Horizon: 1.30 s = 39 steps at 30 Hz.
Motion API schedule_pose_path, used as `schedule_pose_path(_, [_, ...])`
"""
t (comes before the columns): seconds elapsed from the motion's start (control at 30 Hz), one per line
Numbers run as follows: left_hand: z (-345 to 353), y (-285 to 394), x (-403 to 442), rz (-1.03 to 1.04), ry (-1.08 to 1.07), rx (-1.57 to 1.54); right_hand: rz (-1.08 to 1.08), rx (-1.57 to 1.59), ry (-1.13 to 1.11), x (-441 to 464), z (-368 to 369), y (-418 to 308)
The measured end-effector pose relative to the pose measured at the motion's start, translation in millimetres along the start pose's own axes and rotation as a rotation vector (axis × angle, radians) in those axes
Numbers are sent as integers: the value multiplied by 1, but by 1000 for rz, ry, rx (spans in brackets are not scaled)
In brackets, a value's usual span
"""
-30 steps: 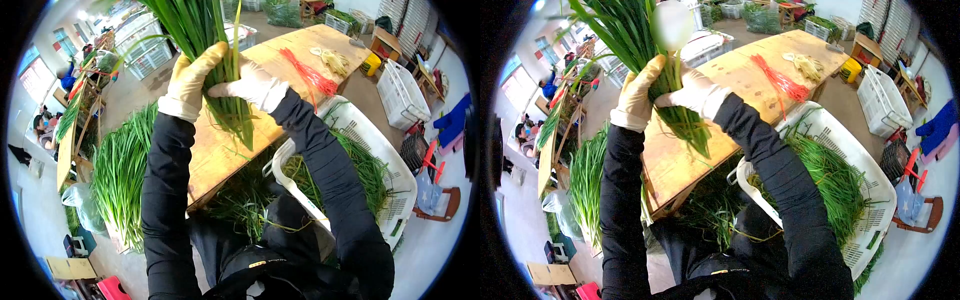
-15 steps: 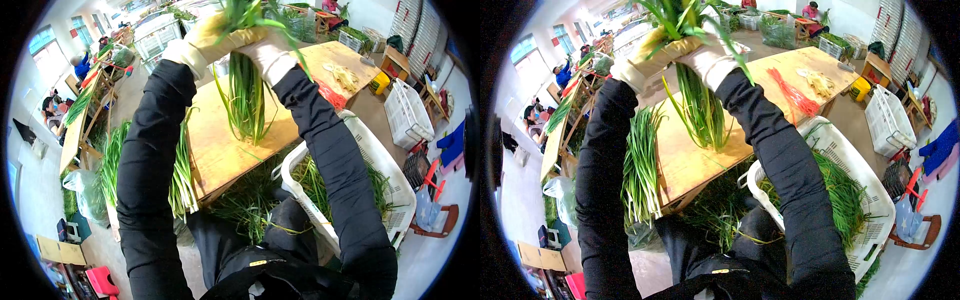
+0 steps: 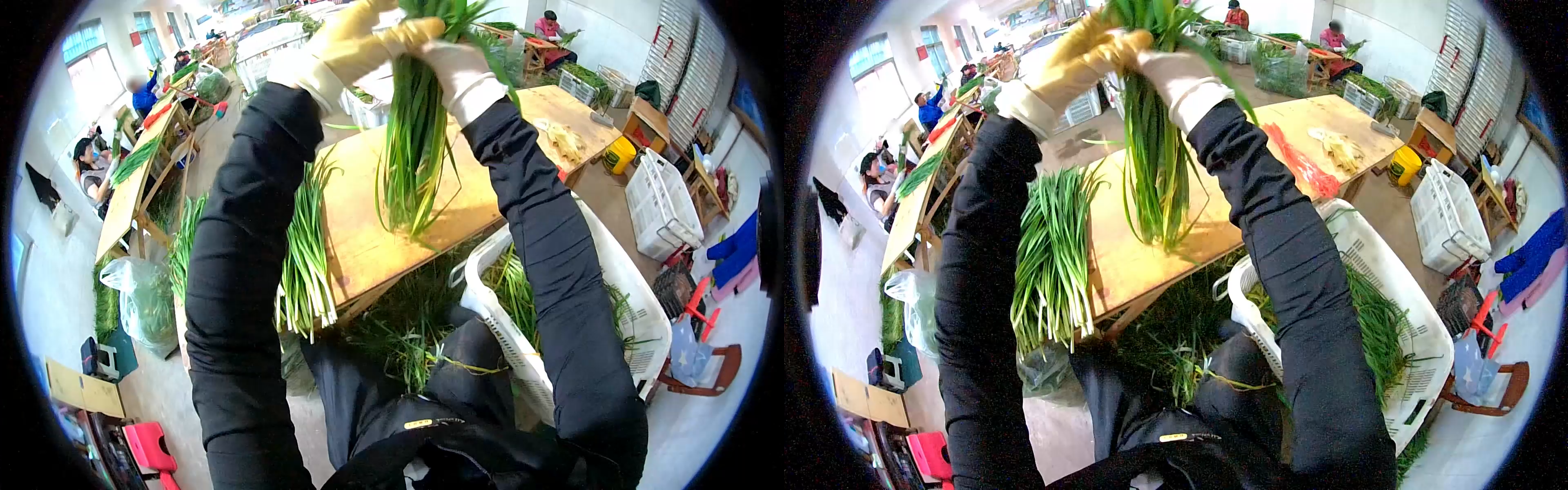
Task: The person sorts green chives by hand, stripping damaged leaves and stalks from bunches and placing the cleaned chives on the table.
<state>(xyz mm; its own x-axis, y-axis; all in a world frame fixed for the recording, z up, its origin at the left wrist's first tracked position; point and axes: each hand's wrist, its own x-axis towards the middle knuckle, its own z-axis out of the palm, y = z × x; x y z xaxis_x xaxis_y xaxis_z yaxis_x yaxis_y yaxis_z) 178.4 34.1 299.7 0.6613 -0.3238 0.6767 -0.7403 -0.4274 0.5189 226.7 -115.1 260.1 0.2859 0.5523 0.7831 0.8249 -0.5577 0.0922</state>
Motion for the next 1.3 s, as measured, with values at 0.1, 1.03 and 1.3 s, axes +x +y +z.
schedule_pose_path(0.1, [-3,43,-20,-186,110,107,617,869,-66,-2,14,-9])
schedule_pose_path(1.03, [243,43,-378,-627,377,-1132,1090,1447,414,-179,-68,80])
schedule_pose_path(1.3, [254,42,-394,-998,797,-989,1102,1226,399,-187,-64,67])
